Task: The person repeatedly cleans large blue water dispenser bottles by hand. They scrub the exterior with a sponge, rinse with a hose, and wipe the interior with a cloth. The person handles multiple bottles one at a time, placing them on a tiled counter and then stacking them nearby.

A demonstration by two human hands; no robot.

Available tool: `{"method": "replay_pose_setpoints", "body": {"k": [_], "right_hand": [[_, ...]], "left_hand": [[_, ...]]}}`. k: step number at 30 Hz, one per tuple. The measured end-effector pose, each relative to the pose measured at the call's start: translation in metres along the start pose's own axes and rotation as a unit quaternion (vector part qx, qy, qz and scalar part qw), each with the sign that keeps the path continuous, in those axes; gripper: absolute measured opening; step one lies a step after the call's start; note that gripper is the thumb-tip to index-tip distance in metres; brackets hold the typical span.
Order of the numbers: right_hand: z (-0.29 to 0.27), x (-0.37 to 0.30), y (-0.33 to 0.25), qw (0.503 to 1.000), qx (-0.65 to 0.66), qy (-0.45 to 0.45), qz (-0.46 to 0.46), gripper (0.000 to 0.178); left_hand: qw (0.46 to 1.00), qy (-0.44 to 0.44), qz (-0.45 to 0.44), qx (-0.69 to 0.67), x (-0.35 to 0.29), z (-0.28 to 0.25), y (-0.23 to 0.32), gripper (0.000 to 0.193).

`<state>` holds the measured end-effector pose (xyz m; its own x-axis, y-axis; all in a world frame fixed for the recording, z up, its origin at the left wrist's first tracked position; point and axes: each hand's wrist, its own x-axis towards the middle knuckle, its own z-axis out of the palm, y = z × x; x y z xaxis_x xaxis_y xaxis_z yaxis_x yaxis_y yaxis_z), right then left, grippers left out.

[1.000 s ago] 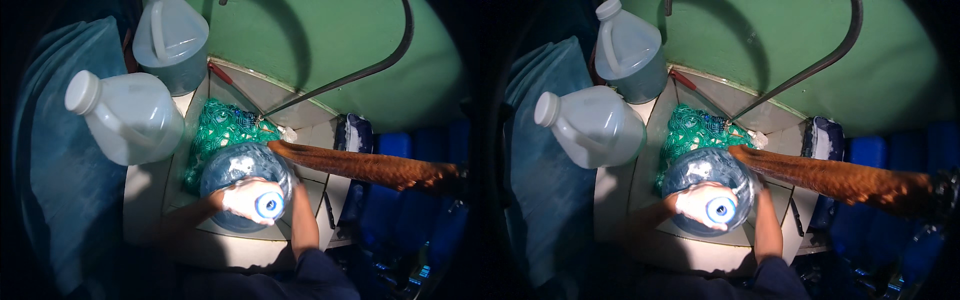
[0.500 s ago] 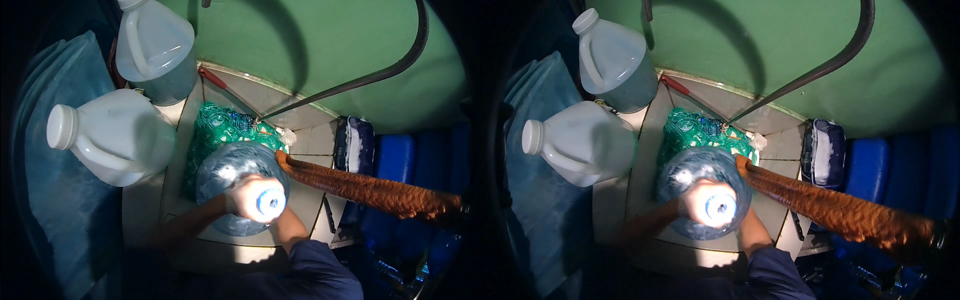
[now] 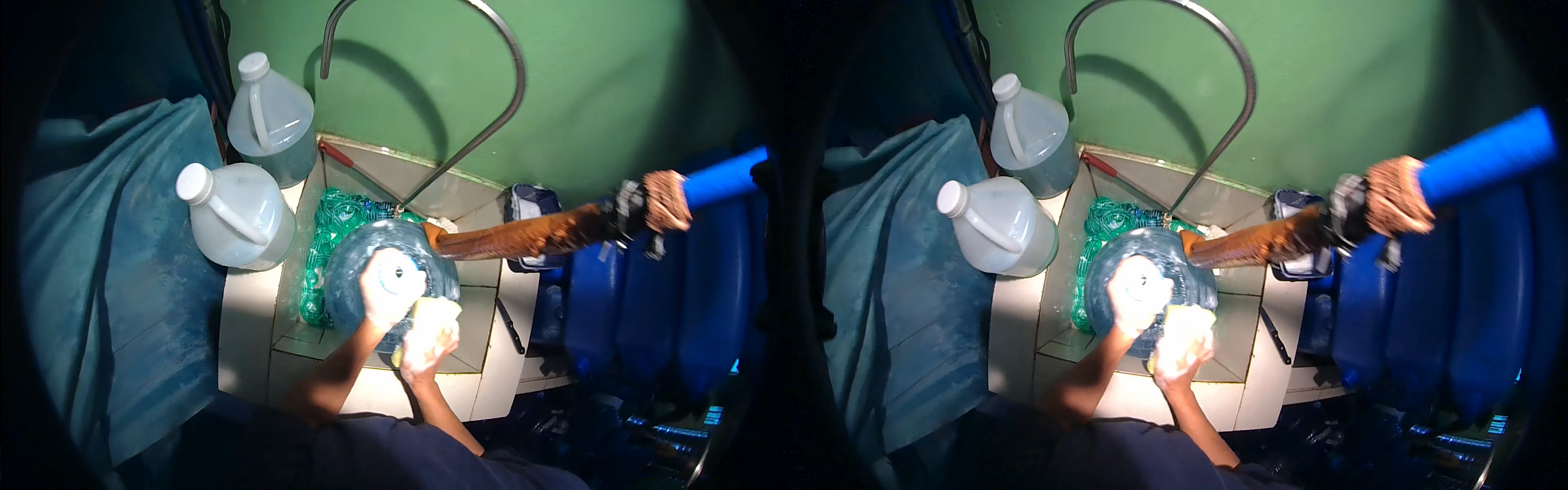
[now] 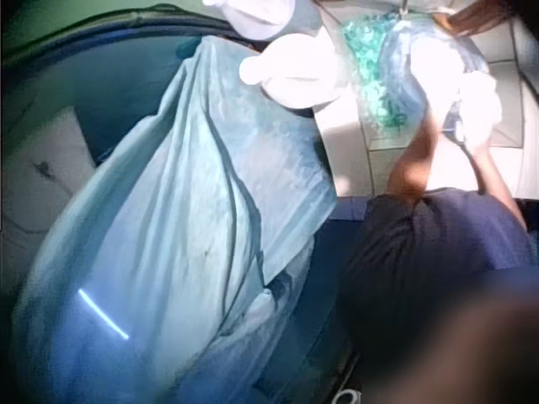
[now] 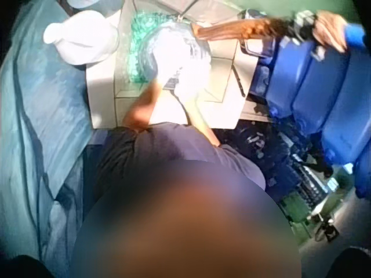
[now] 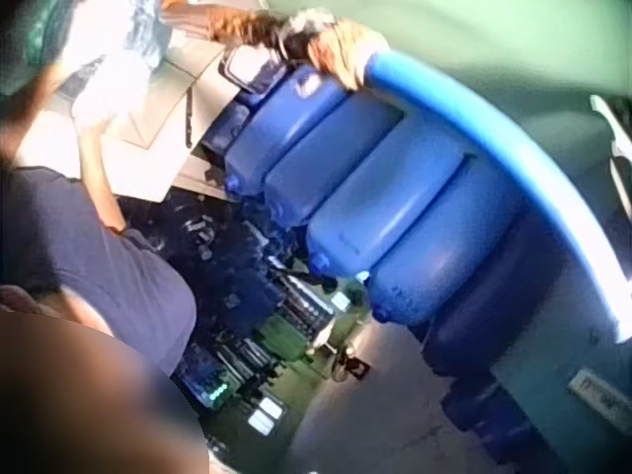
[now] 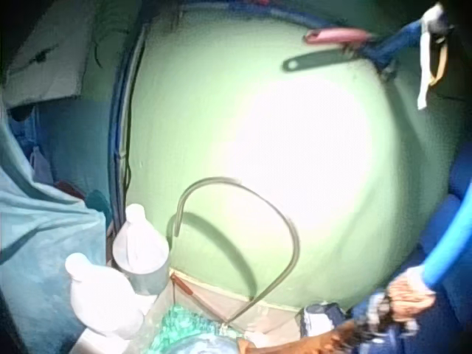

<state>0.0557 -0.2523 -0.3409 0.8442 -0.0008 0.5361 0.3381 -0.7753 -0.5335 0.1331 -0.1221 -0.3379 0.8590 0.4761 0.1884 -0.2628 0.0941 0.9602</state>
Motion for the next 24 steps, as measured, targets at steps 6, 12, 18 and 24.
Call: {"method": "replay_pose_setpoints", "body": {"k": [6, 12, 18, 24], "right_hand": [[-0.037, 0.040, 0.180, 0.892, 0.230, -0.217, 0.322, 0.057], [0.020, 0.017, 0.213, 0.395, 0.791, -0.153, 0.442, 0.040], [-0.018, -0.014, 0.149, 0.434, 0.728, -0.103, 0.521, 0.038], [0.006, -0.010, 0.113, 0.660, 0.475, 0.047, 0.580, 0.038]], "left_hand": [[0.986, 0.048, -0.049, -0.150, 0.005, -0.073, 0.145, 0.038], [0.963, 0.007, -0.021, -0.269, 0.033, -0.108, 0.241, 0.032], [0.954, 0.097, 0.011, -0.282, 0.021, -0.088, 0.250, 0.023], [0.979, -0.160, 0.111, -0.057, 0.014, -0.049, 0.210, 0.054]]}}
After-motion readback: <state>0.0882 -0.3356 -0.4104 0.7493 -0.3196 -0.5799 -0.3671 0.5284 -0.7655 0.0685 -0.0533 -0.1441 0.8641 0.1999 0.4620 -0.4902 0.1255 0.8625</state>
